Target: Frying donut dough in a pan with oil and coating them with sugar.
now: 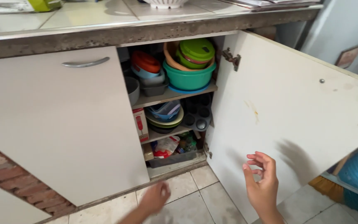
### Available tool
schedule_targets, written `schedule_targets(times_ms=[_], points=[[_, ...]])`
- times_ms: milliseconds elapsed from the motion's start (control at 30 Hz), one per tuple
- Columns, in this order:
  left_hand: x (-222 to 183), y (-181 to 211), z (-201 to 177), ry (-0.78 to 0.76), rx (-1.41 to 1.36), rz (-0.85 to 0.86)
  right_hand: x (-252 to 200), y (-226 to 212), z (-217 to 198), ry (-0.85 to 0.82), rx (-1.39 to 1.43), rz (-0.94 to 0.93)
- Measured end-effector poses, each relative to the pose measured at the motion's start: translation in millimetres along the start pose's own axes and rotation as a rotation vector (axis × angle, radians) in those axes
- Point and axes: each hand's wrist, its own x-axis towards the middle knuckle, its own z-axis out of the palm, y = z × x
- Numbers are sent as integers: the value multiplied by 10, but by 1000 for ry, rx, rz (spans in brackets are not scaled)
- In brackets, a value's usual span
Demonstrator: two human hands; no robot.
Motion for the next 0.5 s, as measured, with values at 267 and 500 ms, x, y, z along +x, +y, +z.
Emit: schedule_targets(times_ms=[267, 500], points=[[865, 493, -1830, 501, 1159, 112, -80, -94, 588, -198, 147, 92], [709, 217, -1430, 365, 1002, 118, -67, -54, 1262, -412, 262, 154]])
